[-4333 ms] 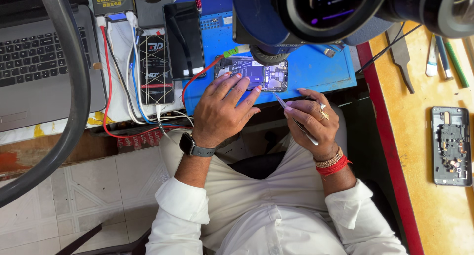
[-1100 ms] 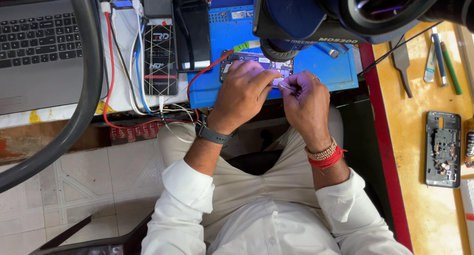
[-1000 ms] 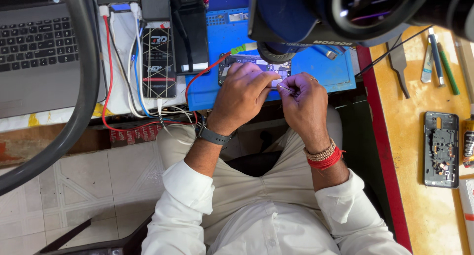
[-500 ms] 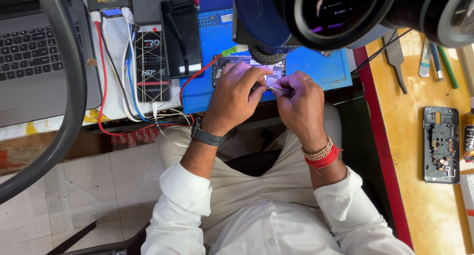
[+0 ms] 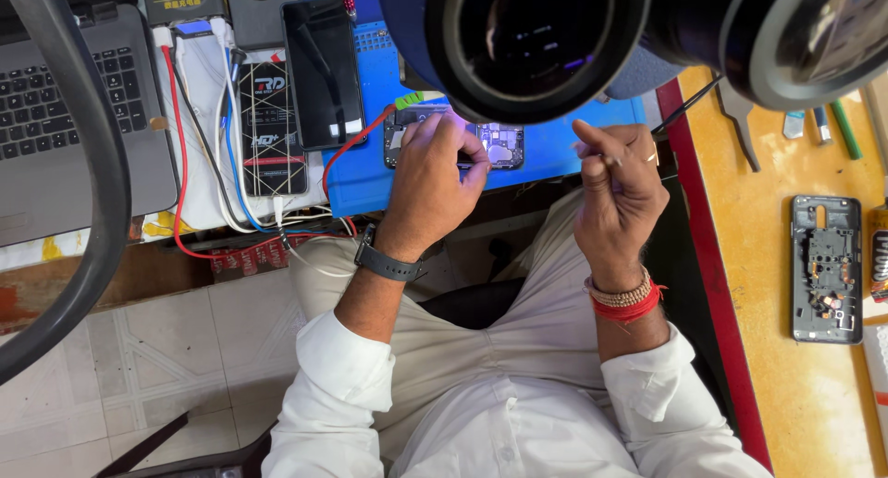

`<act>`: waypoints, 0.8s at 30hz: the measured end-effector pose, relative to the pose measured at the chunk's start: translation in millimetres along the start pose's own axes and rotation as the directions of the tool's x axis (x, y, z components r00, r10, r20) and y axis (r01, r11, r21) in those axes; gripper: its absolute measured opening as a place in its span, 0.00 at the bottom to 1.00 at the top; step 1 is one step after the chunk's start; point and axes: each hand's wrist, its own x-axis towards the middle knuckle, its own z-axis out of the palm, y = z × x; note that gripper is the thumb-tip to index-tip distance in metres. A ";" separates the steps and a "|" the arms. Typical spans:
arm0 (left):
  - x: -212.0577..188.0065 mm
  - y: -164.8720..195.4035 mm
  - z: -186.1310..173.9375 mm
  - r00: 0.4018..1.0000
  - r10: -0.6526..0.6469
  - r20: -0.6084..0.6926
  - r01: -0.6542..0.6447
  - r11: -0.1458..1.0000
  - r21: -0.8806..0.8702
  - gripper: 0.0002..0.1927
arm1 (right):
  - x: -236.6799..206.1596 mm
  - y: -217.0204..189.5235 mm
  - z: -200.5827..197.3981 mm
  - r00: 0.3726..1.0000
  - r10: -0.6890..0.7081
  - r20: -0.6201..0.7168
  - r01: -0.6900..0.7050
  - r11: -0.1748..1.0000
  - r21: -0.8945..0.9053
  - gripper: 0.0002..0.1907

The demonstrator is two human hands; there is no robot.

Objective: The person repairs a disassembled smartphone, holding the chassis on their lap and using tweezers under a microscope to work on the internal board. They then fit the back cover onto the phone and press it closed, and the phone screen turns on showing a boot logo.

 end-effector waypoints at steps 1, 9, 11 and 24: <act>-0.8 -0.6 1.0 1.000 -0.014 0.005 0.014 1.000 -0.002 0.17 | -1.5 2.5 0.0 1.000 -0.019 -0.001 0.019 1.000 0.010 0.15; -2.7 -2.7 4.5 1.000 -0.018 0.014 0.018 1.000 -0.023 0.19 | -8.8 20.6 -3.3 1.000 -0.010 -0.023 0.009 1.000 -0.022 0.19; -3.4 -2.4 6.0 1.000 -0.018 0.001 0.018 1.000 -0.020 0.19 | -9.8 23.6 -2.5 0.992 0.121 -0.026 -0.117 0.986 0.123 0.19; -6.9 -6.4 8.8 1.000 0.013 -0.013 -0.013 1.000 -0.010 0.25 | 2.7 11.4 11.0 0.980 0.024 0.199 0.028 0.967 -0.254 0.04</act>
